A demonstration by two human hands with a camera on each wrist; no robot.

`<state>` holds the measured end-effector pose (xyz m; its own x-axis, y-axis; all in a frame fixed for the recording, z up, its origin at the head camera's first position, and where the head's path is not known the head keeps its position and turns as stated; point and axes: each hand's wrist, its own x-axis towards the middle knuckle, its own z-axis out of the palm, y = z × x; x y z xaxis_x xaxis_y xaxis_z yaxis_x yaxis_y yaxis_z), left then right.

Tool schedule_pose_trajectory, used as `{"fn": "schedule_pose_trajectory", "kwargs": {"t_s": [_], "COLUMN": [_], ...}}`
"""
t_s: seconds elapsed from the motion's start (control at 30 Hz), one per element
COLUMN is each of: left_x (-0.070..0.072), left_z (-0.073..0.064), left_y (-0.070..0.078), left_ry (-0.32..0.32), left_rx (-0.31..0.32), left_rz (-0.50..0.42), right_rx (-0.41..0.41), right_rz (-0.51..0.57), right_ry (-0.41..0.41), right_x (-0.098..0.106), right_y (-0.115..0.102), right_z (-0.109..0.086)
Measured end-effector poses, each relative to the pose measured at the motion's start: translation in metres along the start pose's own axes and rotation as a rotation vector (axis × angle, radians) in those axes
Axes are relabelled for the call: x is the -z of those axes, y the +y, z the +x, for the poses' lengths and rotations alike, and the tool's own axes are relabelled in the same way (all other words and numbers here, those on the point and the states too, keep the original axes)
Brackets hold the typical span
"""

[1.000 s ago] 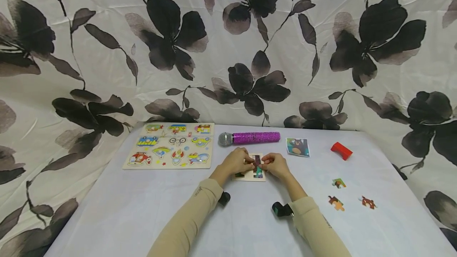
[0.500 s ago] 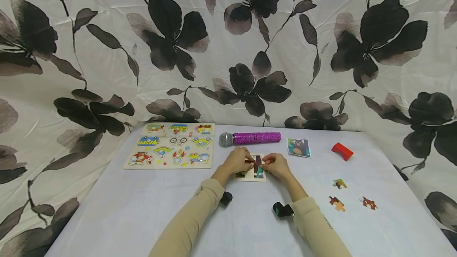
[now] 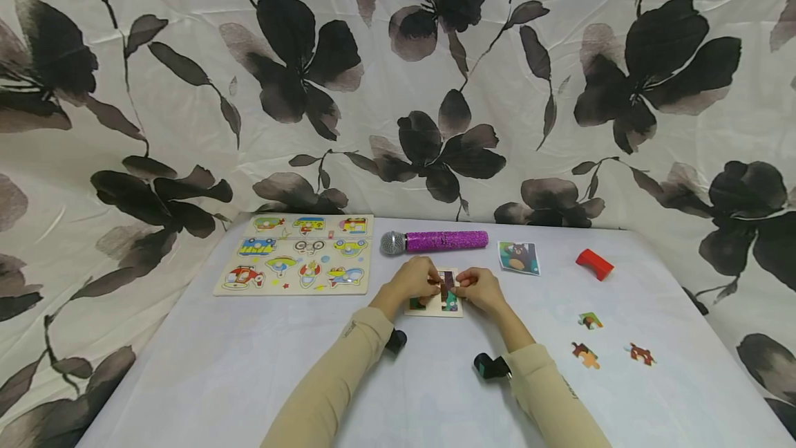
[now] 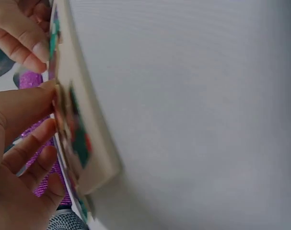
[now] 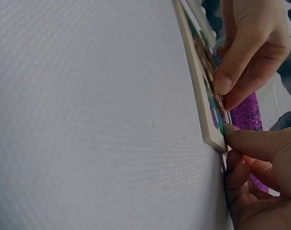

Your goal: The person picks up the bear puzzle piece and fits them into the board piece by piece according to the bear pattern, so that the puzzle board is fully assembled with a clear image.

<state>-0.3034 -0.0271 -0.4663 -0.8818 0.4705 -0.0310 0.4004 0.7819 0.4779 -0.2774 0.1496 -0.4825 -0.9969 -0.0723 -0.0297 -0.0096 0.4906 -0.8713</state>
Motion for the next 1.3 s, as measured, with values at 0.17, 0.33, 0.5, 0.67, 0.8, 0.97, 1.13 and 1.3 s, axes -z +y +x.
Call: {"fn": "schedule_pose_trajectory", "kwargs": {"t_s": [0.17,0.33,0.5,0.67,0.8,0.97,1.13,1.3], "left_x": [0.002,0.004,0.004,0.003,0.004,0.006,0.002,0.0], "left_z": [0.004,0.006,0.006,0.004,0.001,0.0,0.0,-0.004], "left_y": [0.002,0.002,0.001,-0.003,-0.007,-0.009,-0.012,-0.013], "left_ry": [-0.041,-0.063,-0.058,-0.045,-0.052,-0.05,-0.02,0.001], "left_rx": [0.015,0.011,0.008,-0.008,-0.061,-0.113,-0.112,-0.132], "left_rz": [-0.039,-0.047,-0.081,-0.12,-0.151,-0.097,-0.071,-0.081], "right_rx": [-0.004,-0.022,-0.009,0.0,0.005,0.001,-0.009,-0.02], "right_rz": [0.0,-0.007,0.007,0.003,-0.005,-0.015,-0.009,0.003], "right_ry": [0.002,0.002,-0.001,-0.006,-0.001,0.001,-0.003,-0.012], "right_x": [0.0,0.0,0.001,0.001,0.002,0.004,0.002,0.0], "right_y": [0.0,0.001,0.0,-0.002,-0.001,0.0,0.0,0.0], "right_z": [0.0,0.001,0.001,0.0,0.0,0.003,0.003,0.001]}}
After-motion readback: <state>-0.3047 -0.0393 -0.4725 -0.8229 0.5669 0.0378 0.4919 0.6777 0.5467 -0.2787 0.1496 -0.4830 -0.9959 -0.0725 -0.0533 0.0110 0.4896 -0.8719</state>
